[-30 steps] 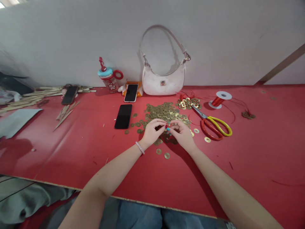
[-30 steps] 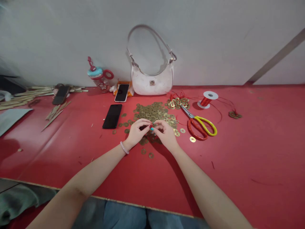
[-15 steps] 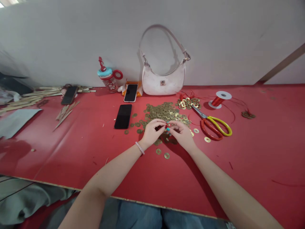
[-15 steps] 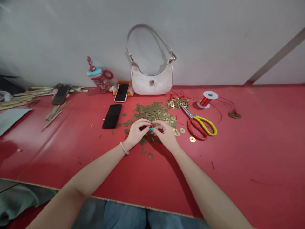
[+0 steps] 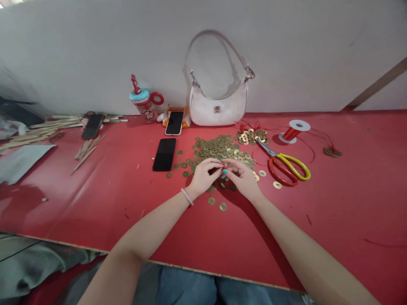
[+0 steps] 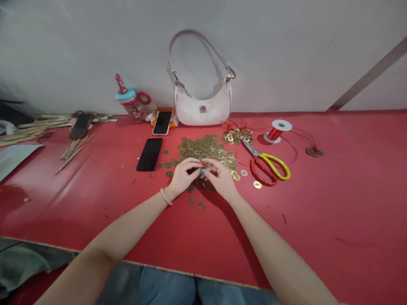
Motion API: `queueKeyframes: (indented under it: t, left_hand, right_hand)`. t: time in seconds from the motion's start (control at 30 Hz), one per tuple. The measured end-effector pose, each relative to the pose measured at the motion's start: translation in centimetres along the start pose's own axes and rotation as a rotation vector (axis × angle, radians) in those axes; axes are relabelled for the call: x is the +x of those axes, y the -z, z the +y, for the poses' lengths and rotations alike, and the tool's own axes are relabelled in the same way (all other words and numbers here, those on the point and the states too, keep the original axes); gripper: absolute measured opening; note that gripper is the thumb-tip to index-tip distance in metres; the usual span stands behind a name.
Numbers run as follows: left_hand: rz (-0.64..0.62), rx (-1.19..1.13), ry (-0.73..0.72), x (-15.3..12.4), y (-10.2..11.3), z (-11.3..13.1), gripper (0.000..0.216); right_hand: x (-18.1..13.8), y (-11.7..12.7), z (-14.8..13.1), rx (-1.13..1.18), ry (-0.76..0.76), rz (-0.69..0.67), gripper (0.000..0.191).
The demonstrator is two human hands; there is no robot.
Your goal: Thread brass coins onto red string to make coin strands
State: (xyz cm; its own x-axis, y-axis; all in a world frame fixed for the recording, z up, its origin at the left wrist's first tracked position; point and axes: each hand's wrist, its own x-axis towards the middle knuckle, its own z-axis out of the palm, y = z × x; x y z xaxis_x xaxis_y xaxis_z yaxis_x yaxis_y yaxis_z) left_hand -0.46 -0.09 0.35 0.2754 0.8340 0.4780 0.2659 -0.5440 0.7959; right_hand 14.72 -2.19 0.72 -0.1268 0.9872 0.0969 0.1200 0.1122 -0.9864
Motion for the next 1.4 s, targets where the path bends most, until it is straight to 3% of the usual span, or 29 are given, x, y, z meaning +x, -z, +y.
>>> queueKeyframes:
  t: [0.17,0.4,0.57,0.73,1.07,1.23,1.4]
  left_hand:
    - [-0.008,-0.008,0.003,0.0,-0.1,-0.2,0.009]
    - [-0.048,-0.025,0.002,0.1,-0.1,0.1,0.010]
    - [-0.218,-0.014,-0.002,0.0,-0.1,0.2,0.011]
    - [-0.347,-0.011,-0.047,0.0,-0.1,0.4,0.012]
    - [-0.273,-0.197,-0.033,0.2,0.3,0.8,0.010]
    - [-0.288,-0.277,0.064,0.2,0.3,1.0,0.013]
    - [-0.132,-0.283,0.139,0.1,0.1,-0.1,0.014]
  right_hand:
    - [0.0,0.0,-0.2,0.007,0.006,0.081,0.018]
    - [0.2,0.2,0.2,0.064,0.023,0.189,0.020]
    - [0.5,0.5,0.6,0.139,-0.012,0.321,0.021]
    - [0.6,0.7,0.6,0.138,-0.035,0.360,0.024]
    - [0.6,0.6,0.7,-0.046,-0.022,0.332,0.021]
    - [0.6,0.5,0.9,-0.120,0.011,0.262,0.017]
    - [0.2,0.1,0.4,-0.022,0.020,0.175,0.022]
